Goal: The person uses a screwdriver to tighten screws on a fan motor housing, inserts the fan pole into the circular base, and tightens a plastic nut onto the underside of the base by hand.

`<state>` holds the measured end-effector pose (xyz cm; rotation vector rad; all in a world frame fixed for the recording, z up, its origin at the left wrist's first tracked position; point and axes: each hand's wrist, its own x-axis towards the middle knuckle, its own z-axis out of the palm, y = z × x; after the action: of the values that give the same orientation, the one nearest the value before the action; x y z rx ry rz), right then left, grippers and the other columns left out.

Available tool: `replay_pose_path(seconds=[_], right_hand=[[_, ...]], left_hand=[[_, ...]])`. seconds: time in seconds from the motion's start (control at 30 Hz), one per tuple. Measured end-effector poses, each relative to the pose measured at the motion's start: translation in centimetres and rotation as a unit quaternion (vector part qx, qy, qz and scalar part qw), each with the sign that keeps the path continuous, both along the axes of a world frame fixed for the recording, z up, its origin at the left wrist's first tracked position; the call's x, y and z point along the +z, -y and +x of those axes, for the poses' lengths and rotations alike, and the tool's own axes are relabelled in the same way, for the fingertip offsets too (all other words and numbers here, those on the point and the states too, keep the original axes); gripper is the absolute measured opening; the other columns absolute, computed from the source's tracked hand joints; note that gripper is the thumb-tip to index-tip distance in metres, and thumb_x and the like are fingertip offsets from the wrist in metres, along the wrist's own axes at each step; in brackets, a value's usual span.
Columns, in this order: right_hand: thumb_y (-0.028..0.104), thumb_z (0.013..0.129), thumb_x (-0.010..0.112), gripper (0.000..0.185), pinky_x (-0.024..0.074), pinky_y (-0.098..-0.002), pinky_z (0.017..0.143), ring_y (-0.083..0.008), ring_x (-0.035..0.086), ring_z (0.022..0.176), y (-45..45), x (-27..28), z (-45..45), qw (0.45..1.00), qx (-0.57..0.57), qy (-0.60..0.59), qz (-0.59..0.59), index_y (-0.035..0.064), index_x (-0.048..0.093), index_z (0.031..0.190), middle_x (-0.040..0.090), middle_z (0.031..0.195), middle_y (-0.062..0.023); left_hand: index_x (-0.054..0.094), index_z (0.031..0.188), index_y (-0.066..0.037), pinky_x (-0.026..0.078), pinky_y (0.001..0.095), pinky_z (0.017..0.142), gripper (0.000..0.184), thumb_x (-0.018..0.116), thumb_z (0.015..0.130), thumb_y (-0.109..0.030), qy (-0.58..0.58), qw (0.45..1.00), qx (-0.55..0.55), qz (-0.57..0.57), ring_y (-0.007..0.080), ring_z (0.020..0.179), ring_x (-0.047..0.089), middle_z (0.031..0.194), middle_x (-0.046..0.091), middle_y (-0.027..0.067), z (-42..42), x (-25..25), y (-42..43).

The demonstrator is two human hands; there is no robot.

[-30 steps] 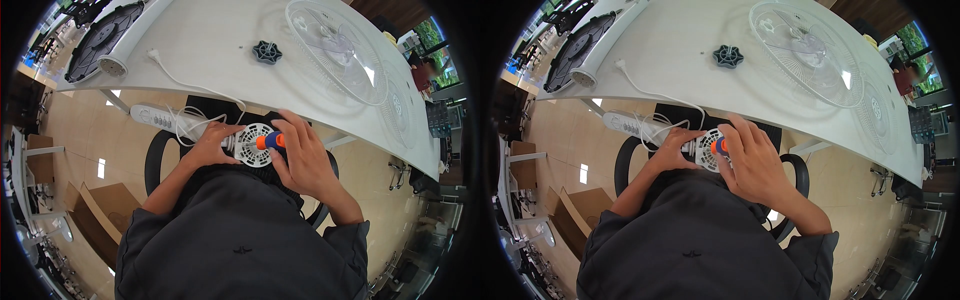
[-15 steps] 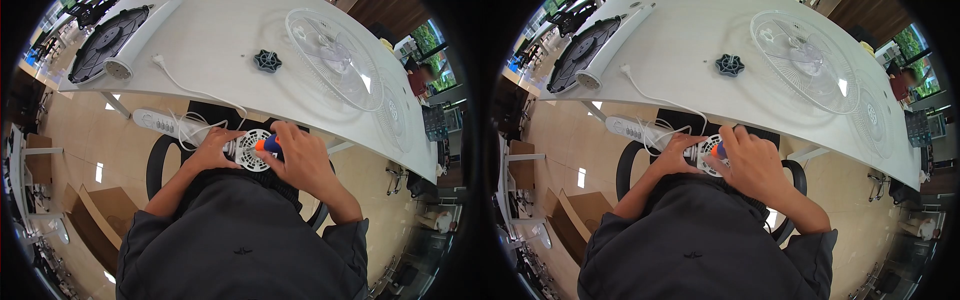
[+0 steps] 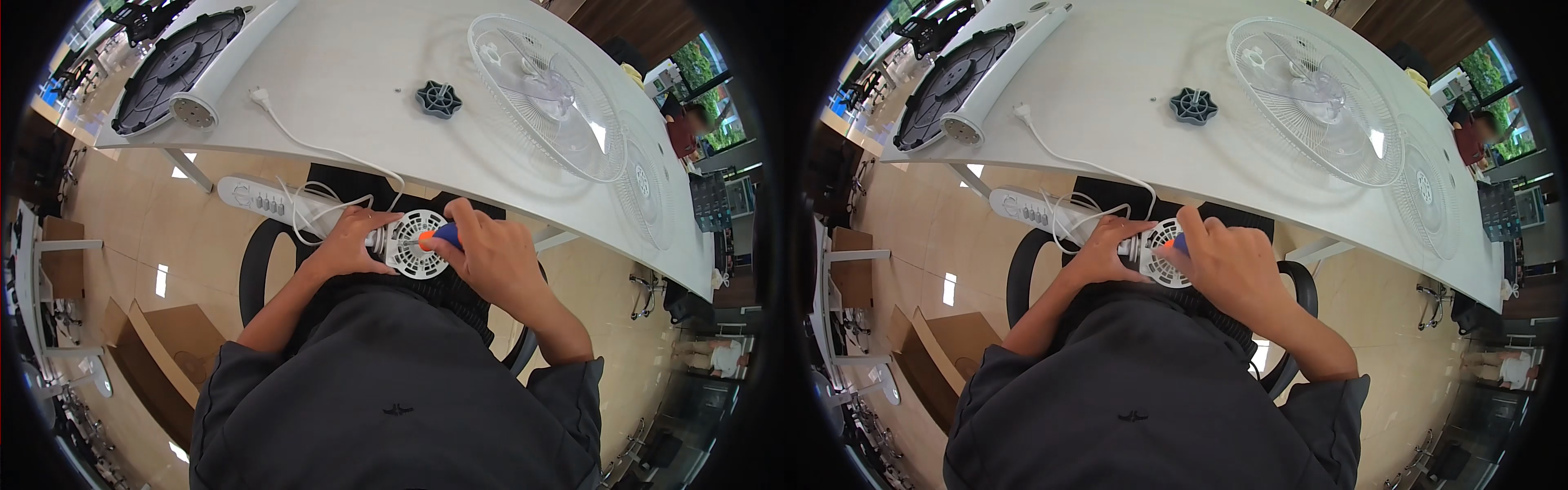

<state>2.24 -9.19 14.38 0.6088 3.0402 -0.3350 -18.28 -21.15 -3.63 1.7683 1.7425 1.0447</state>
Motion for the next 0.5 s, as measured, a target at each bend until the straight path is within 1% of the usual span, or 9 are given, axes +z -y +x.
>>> replay_pose_path(seconds=[0.07, 0.2, 0.23, 0.27, 0.3, 0.37, 0.4, 0.47, 0.5], right_hand=[[0.034, 0.094, 0.070, 0.041, 0.0525, -0.0397, 0.060, -0.0332, 0.069, 0.079, -0.2, 0.2, 0.2, 0.994, 0.003, -0.105, 0.012, 0.0045, 0.053, 0.116, 0.062, 0.094, -0.0169], [0.033, 0.095, 0.068, 0.041, 0.0516, -0.0392, 0.059, -0.0327, 0.068, 0.080, -1.0, -0.7, 0.4, 0.979, 0.087, -0.178, -0.045, 0.0030, 0.051, 0.119, 0.060, 0.098, -0.0168], [0.030, 0.096, 0.067, 0.041, 0.0518, -0.0403, 0.059, -0.0328, 0.068, 0.083, -0.5, -0.4, 0.0, 0.998, 0.020, -0.046, -0.026, 0.0025, 0.050, 0.120, 0.059, 0.101, -0.0170], [0.028, 0.097, 0.066, 0.040, 0.0520, -0.0414, 0.060, -0.0330, 0.068, 0.086, -0.1, 0.0, -0.2, 0.995, -0.047, 0.087, -0.008, 0.0019, 0.048, 0.122, 0.059, 0.104, -0.0172], [0.028, 0.097, 0.066, 0.040, 0.0520, -0.0414, 0.060, -0.0330, 0.068, 0.086, 0.0, 0.4, 0.0, 0.995, -0.047, 0.087, -0.008, 0.0019, 0.048, 0.122, 0.059, 0.104, -0.0172], [0.027, 0.098, 0.064, 0.041, 0.0527, -0.0437, 0.061, -0.0327, 0.068, 0.090, 0.0, 1.1, 0.6, 0.997, 0.016, -0.067, -0.034, 0.0012, 0.047, 0.123, 0.057, 0.108, -0.0175], [0.027, 0.098, 0.064, 0.041, 0.0527, -0.0437, 0.061, -0.0327, 0.068, 0.090, -0.2, 0.7, 0.7, 0.997, 0.015, -0.068, -0.035, 0.0012, 0.047, 0.123, 0.057, 0.108, -0.0175], [0.026, 0.096, 0.067, 0.041, 0.0530, -0.0451, 0.063, -0.0336, 0.068, 0.089, -0.9, -0.5, 0.8, 0.981, 0.108, -0.131, -0.092, 0.0013, 0.047, 0.123, 0.056, 0.109, -0.0180], [0.026, 0.096, 0.067, 0.041, 0.0530, -0.0451, 0.063, -0.0336, 0.068, 0.089, -0.8, -0.7, 0.6, 0.981, 0.108, -0.131, -0.089, 0.0013, 0.047, 0.123, 0.056, 0.109, -0.0180]], left_hand=[[0.061, 0.140, -0.014, 0.036, 0.0440, 0.111, 0.097, 0.096, 0.054, -0.040, 0.007, 1.000, -0.003, 0.001, 0.0319, 0.122, 0.056, 0.126, 0.068, 0.0118, -0.2, -0.3, -0.1], [0.061, 0.140, -0.013, 0.035, 0.0436, 0.111, 0.098, 0.097, 0.053, -0.041, -0.001, 1.000, -0.001, 0.007, 0.0308, 0.122, 0.056, 0.126, 0.068, 0.0110, -0.1, -0.3, -0.1], [0.061, 0.140, -0.013, 0.035, 0.0436, 0.111, 0.098, 0.097, 0.053, -0.041, -0.001, 1.000, -0.001, 0.008, 0.0308, 0.122, 0.056, 0.126, 0.068, 0.0110, -0.1, -0.3, -0.1], [0.061, 0.140, -0.013, 0.035, 0.0435, 0.111, 0.097, 0.097, 0.053, -0.041, 0.000, 1.000, -0.002, 0.005, 0.0308, 0.121, 0.057, 0.126, 0.069, 0.0109, -0.1, -0.3, -0.1], [0.061, 0.139, -0.012, 0.035, 0.0434, 0.111, 0.097, 0.097, 0.054, -0.041, 0.000, 1.000, -0.003, 0.003, 0.0307, 0.121, 0.057, 0.126, 0.069, 0.0107, -0.1, -0.2, -0.1], [0.062, 0.139, -0.012, 0.035, 0.0434, 0.111, 0.097, 0.096, 0.054, -0.042, 0.004, 1.000, -0.001, 0.004, 0.0309, 0.121, 0.057, 0.126, 0.069, 0.0110, -0.1, 0.0, -0.1], [0.062, 0.139, -0.012, 0.035, 0.0433, 0.111, 0.097, 0.096, 0.054, -0.042, 0.009, 1.000, -0.004, 0.006, 0.0310, 0.121, 0.058, 0.126, 0.069, 0.0113, -0.1, 0.0, -0.1], [0.062, 0.139, -0.012, 0.035, 0.0434, 0.111, 0.096, 0.096, 0.054, -0.043, 0.003, 1.000, -0.005, 0.008, 0.0310, 0.120, 0.058, 0.126, 0.068, 0.0116, -0.2, -0.3, -0.1], [0.062, 0.139, -0.012, 0.035, 0.0435, 0.111, 0.096, 0.096, 0.054, -0.043, -0.002, 1.000, -0.004, 0.009, 0.0310, 0.120, 0.058, 0.126, 0.068, 0.0118, -0.1, -0.3, -0.2]])
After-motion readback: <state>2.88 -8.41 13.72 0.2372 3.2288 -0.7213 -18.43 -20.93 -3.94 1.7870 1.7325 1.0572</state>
